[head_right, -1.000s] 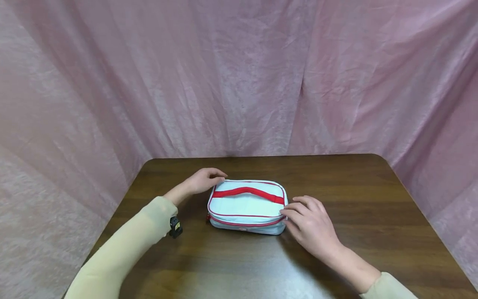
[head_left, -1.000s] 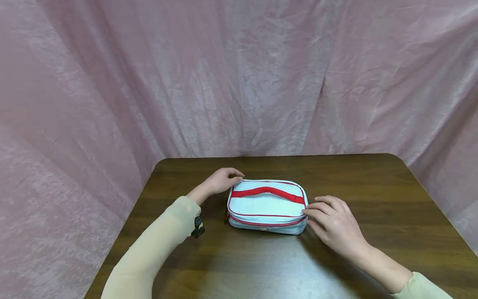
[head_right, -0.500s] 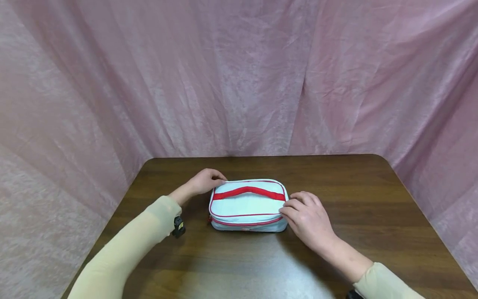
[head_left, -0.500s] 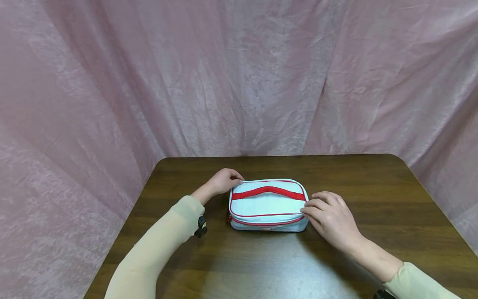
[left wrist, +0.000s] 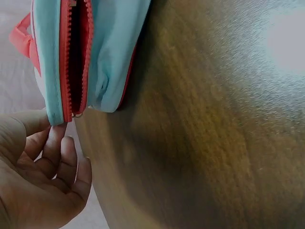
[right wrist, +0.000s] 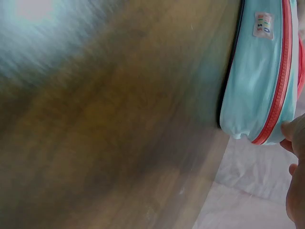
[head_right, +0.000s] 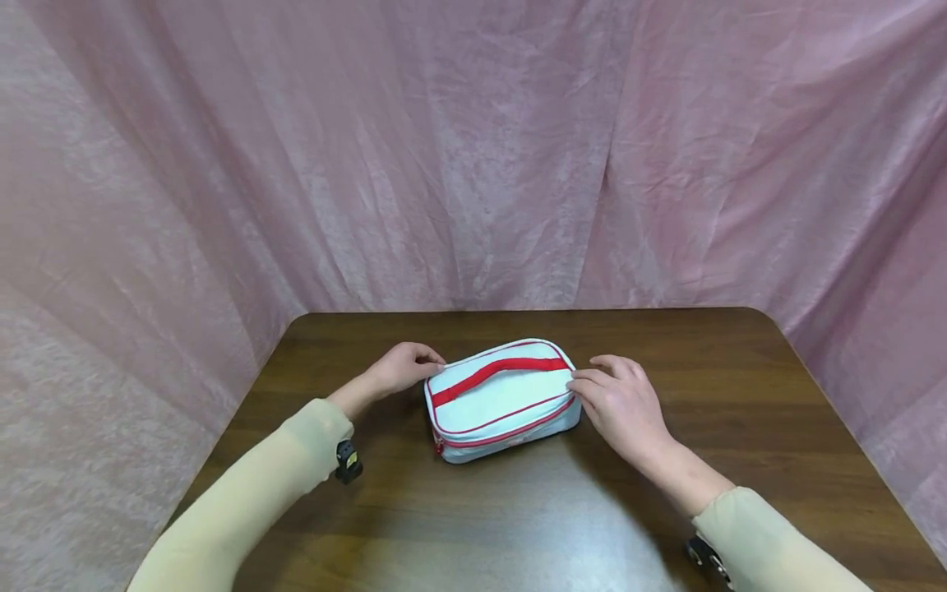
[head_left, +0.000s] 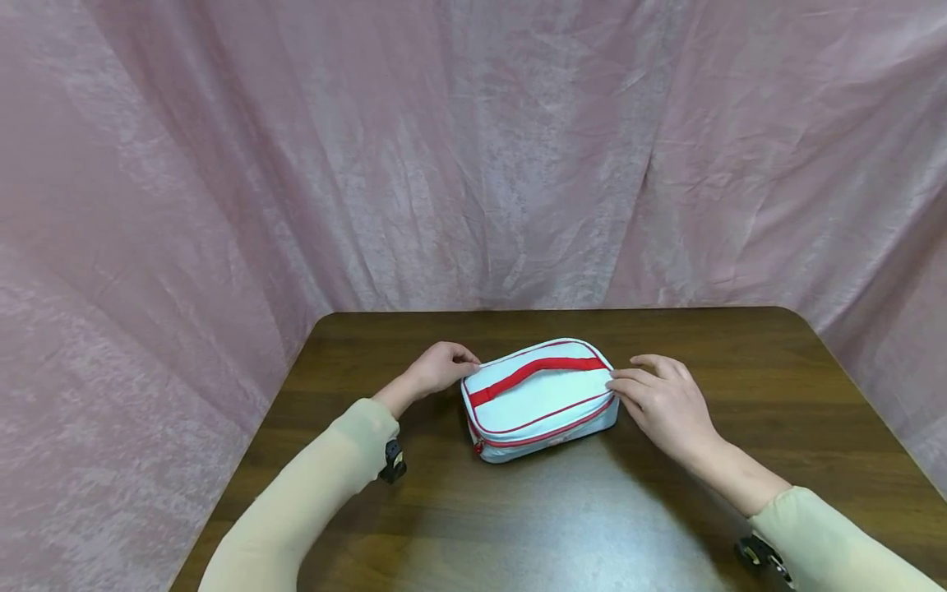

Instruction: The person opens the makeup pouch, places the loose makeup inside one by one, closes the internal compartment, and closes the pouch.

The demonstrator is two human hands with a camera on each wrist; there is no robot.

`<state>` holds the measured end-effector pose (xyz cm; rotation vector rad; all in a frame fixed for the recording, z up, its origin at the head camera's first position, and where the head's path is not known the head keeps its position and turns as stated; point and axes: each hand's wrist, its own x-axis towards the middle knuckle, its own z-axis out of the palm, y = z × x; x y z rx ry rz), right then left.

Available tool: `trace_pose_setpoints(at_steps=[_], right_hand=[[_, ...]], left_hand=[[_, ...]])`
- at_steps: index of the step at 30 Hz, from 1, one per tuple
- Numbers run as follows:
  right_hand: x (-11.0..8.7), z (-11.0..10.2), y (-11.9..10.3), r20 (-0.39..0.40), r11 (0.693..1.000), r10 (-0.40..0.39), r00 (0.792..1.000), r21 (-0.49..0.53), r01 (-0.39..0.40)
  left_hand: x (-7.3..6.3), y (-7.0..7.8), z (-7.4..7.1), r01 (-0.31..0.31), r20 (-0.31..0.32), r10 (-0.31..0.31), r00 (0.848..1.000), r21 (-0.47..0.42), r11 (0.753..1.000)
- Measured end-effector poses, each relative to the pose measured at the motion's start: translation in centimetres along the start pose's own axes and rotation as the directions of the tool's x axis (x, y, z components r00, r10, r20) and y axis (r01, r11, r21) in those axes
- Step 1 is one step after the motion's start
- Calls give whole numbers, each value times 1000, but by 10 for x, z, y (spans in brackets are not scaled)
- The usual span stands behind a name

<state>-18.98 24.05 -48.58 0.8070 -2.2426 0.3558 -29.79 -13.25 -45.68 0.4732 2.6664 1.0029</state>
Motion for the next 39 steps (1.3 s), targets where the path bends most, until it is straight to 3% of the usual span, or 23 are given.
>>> trace_pose_setpoints(at_steps=[10, 16, 24, 27, 33, 39], right_hand=[[6, 11, 20, -20, 996, 89, 996, -12, -90], [2, 7, 4, 0, 995, 100, 995, -9, -100], [8, 12, -50, 51, 995, -81, 995, 55, 78], [12, 21, -61, 27, 986, -151, 988, 71, 149], [18, 32, -59, -91, 974, -216, 972, 50, 222], [22, 30, -46, -55, 979, -200, 978, 10, 201]], left_hand=[[-10, 6, 4, 4, 43, -2, 999, -38, 999], [-9, 11, 5, 23, 49, -20, 999, -63, 998], [0, 15, 3, 6, 63, -6, 998, -7, 1000], [3, 15, 2, 8, 70, -8, 998, 1, 1000], [4, 17, 4, -3, 98, 3, 995, 6, 1000], [0, 20, 6, -10, 95, 8, 995, 18, 1000]])
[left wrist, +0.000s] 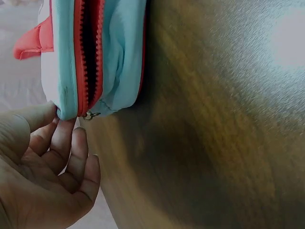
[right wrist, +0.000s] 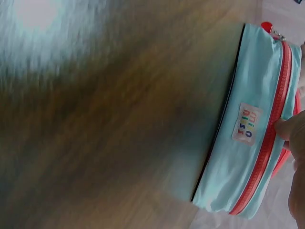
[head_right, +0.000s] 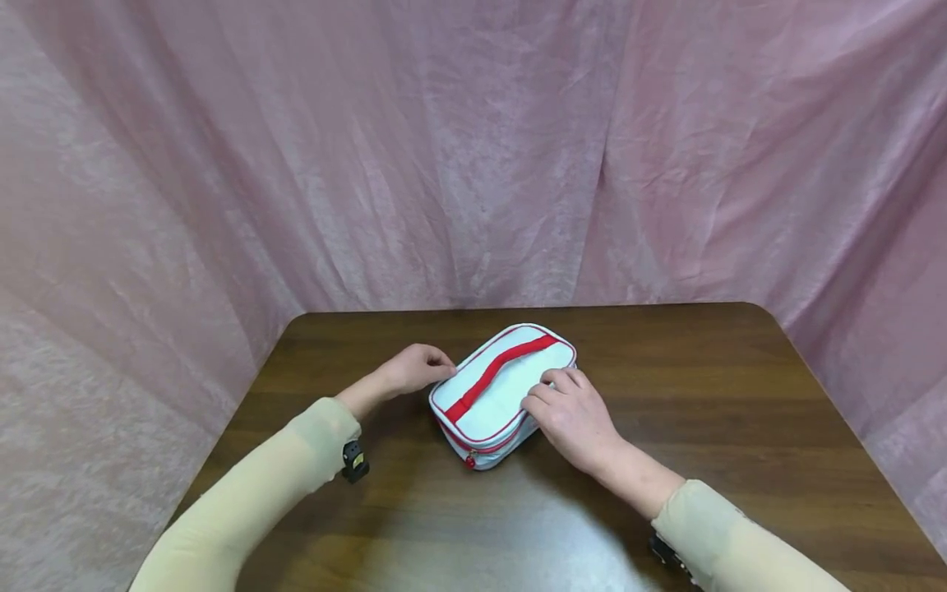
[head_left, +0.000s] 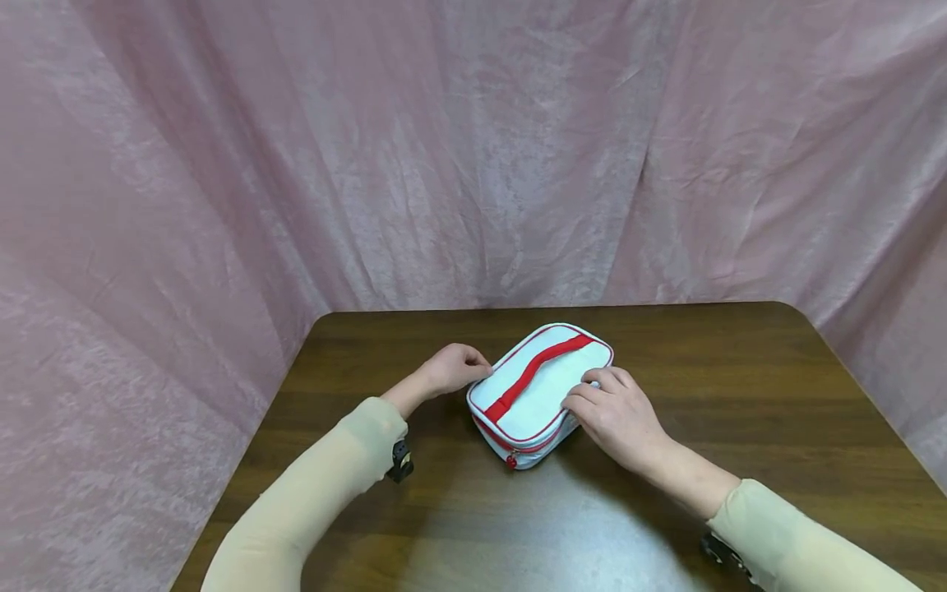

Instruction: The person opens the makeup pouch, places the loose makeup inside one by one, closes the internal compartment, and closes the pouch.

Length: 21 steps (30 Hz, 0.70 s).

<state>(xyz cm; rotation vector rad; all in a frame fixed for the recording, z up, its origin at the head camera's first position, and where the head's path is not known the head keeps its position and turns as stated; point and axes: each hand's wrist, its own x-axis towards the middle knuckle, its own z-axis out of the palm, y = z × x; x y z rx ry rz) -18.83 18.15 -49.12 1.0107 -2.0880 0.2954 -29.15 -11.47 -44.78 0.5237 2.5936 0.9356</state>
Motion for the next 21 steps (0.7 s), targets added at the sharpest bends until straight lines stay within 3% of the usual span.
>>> trace_pose_setpoints(at_steps=[13, 21], right_hand=[[-4, 1, 42, 40, 993, 115, 993, 26, -116], [-1, 6, 66, 23, 993, 107, 994, 45, -108]], left_hand=[[-23, 17, 21, 77, 0, -79, 997, -185, 980], [-20, 29, 29, 107, -75, -117, 990, -125, 986]])
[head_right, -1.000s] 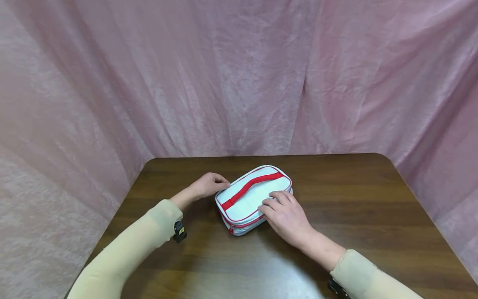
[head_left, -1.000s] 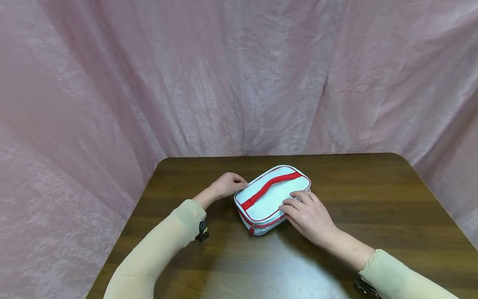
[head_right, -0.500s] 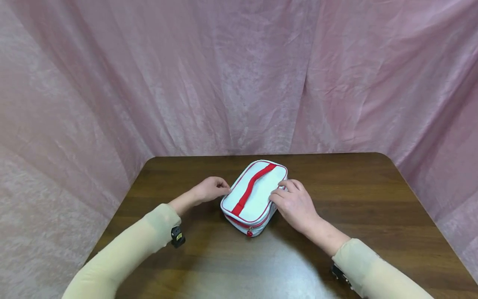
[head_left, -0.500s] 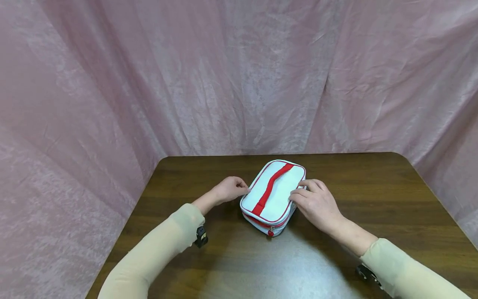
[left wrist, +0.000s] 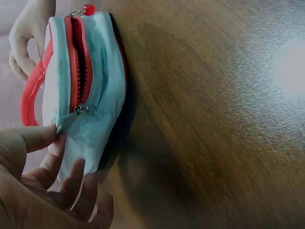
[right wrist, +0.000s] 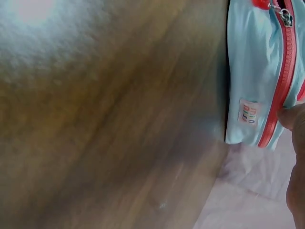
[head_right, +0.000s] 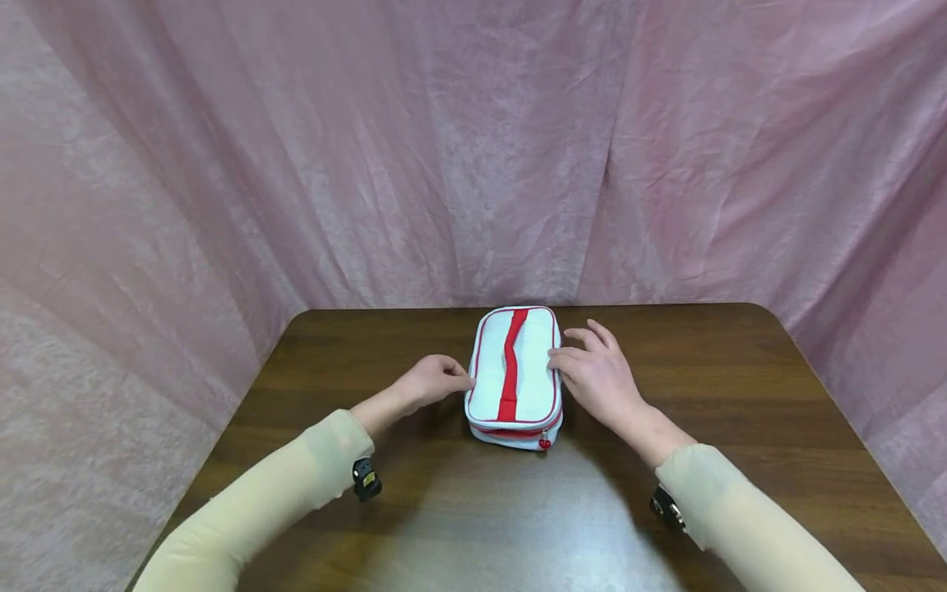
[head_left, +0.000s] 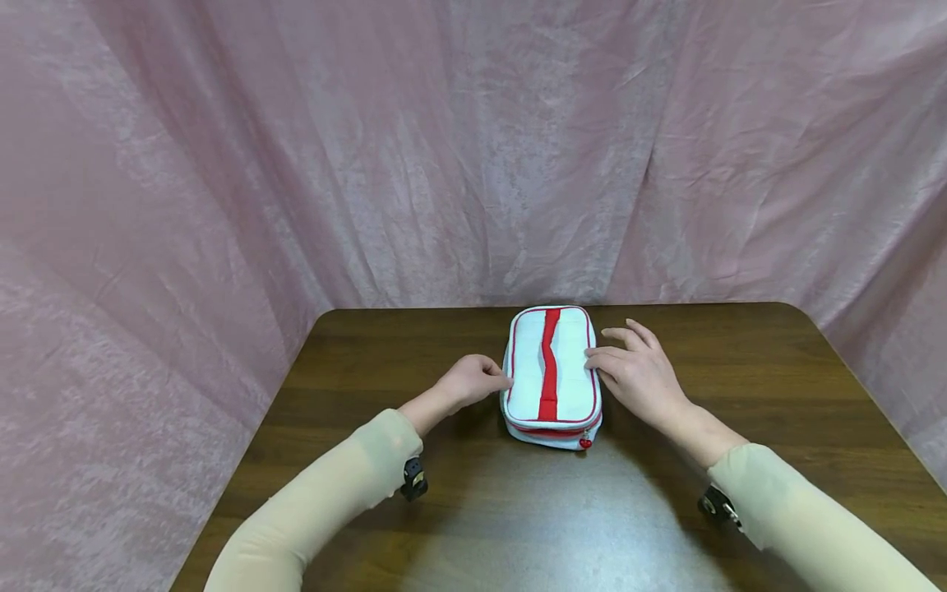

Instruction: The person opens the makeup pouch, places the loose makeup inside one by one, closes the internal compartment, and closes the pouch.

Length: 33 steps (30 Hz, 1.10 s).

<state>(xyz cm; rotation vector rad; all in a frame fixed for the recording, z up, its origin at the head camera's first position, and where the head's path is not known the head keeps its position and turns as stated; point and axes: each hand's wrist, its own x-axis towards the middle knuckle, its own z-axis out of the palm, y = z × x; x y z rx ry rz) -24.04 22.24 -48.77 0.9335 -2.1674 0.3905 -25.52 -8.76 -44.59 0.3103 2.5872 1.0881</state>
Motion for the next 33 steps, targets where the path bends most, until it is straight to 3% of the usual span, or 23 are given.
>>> trace_pose_setpoints(at_steps=[8, 13, 17, 22, 27, 30, 33], right_hand=[[5, 3, 8, 0, 1000, 1, 1000, 3, -1], [6, 3, 8, 29, 1000, 23, 999, -15, -23], [3, -3, 3, 81, 998, 51, 995, -52, -47], [-10, -19, -9, 108, 997, 69, 992, -42, -65], [-22, -33, -20, 126, 998, 57, 990, -14, -55], [-26, -39, -25, 141, 999, 48, 989, -7, -47], [-29, -42, -29, 151, 999, 37, 988, 1, -38]], left_hand=[[7, 0, 3, -10, -76, 18, 997, 101, 995], [9, -6, 4, -23, -74, 27, 997, 52, 998], [4, -14, 4, -94, -77, 95, 993, 19, 995], [-17, -18, 1, -199, -138, 195, 971, -15, 980], [-48, -12, 1, -242, -185, 211, 960, -164, 956], [-66, -4, 6, -217, -135, 183, 974, -303, 928], [-80, 4, 16, -130, -24, 134, 991, -461, 878]])
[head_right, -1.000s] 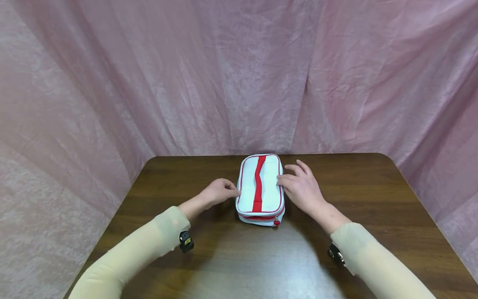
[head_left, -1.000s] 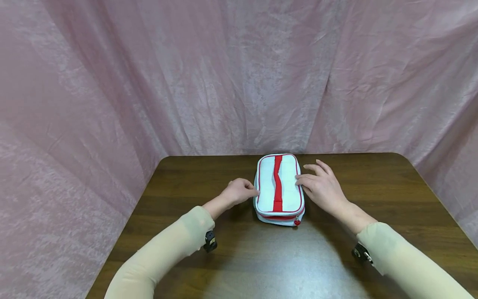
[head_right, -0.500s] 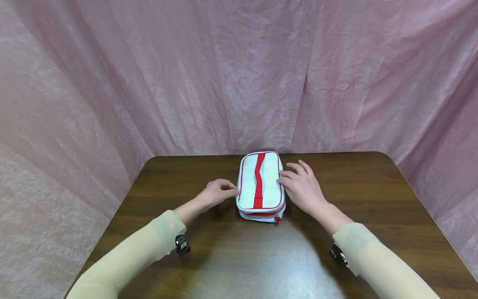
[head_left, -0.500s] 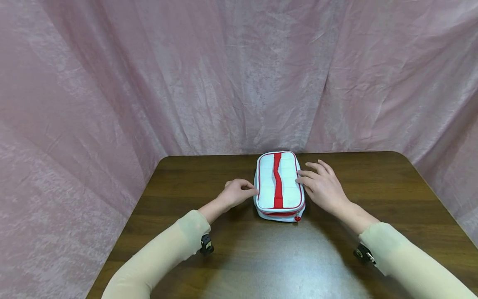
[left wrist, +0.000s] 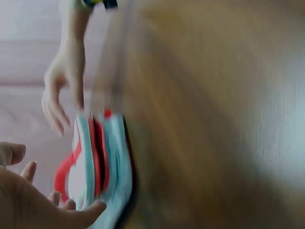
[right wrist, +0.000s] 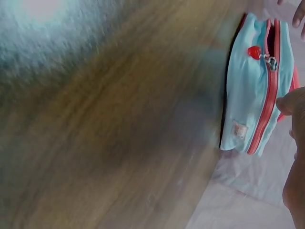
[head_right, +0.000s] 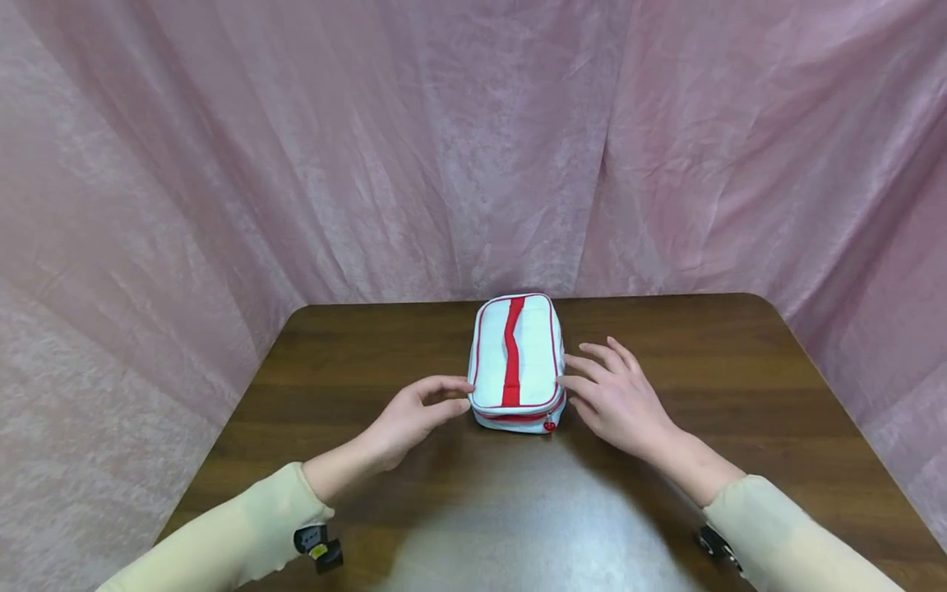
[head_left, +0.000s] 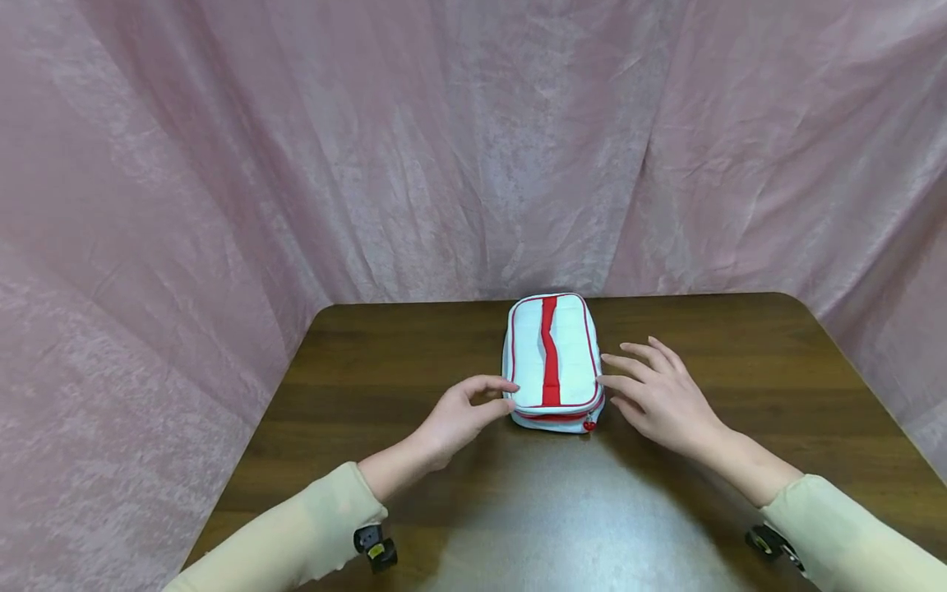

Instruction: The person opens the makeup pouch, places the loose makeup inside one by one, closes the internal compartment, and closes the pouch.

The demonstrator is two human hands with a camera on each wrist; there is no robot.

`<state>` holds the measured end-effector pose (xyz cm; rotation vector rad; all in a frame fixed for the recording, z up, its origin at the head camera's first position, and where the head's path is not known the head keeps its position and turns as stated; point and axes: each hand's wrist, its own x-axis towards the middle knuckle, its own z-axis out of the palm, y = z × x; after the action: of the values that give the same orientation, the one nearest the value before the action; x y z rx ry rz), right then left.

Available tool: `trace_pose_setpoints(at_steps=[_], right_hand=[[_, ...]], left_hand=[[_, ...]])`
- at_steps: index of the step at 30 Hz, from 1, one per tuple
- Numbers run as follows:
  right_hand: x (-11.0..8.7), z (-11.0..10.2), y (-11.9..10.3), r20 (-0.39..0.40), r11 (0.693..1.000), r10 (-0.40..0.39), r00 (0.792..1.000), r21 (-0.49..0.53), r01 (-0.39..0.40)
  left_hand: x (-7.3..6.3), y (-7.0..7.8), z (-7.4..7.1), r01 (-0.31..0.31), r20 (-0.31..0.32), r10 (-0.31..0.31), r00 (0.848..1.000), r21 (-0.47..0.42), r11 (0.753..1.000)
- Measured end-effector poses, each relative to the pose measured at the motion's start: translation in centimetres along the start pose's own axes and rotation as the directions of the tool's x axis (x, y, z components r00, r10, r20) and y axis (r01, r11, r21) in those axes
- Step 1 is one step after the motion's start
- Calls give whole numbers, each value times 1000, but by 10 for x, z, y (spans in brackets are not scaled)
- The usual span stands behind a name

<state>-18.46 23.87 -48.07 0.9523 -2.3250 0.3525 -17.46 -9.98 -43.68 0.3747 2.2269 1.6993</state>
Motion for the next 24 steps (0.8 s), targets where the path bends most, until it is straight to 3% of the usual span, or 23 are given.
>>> trace_pose_setpoints(at_steps=[2, 4, 7, 10, 14, 20, 24], right_hand=[[-1, -1, -2, 1, 1000, -12, 1000, 7, 12], [-1, -1, -4, -2, 1000, -26, 1000, 13, 26], [-1, -1, -5, -2, 999, -41, 999, 24, 41], [1, 1, -6, 4, 998, -50, 999, 26, 50], [2, 5, -6, 8, 998, -54, 999, 28, 54], [3, 11, -9, 18, 998, -49, 999, 26, 49], [6, 11, -10, 40, 999, -39, 998, 19, 38]], left_hand=[[-6, 2, 10, 91, 72, -81, 994, -144, 985], [-10, 2, 21, 206, 145, -171, 975, -282, 937], [-10, -1, 38, 368, 236, -288, 928, -459, 809], [-6, -3, 55, 466, 288, -366, 885, -551, 692], [2, -6, 78, 524, 323, -420, 848, -627, 576], [6, -9, 110, 520, 292, -479, 828, -721, 459], [7, -11, 123, 510, 296, -499, 815, -775, 374]])
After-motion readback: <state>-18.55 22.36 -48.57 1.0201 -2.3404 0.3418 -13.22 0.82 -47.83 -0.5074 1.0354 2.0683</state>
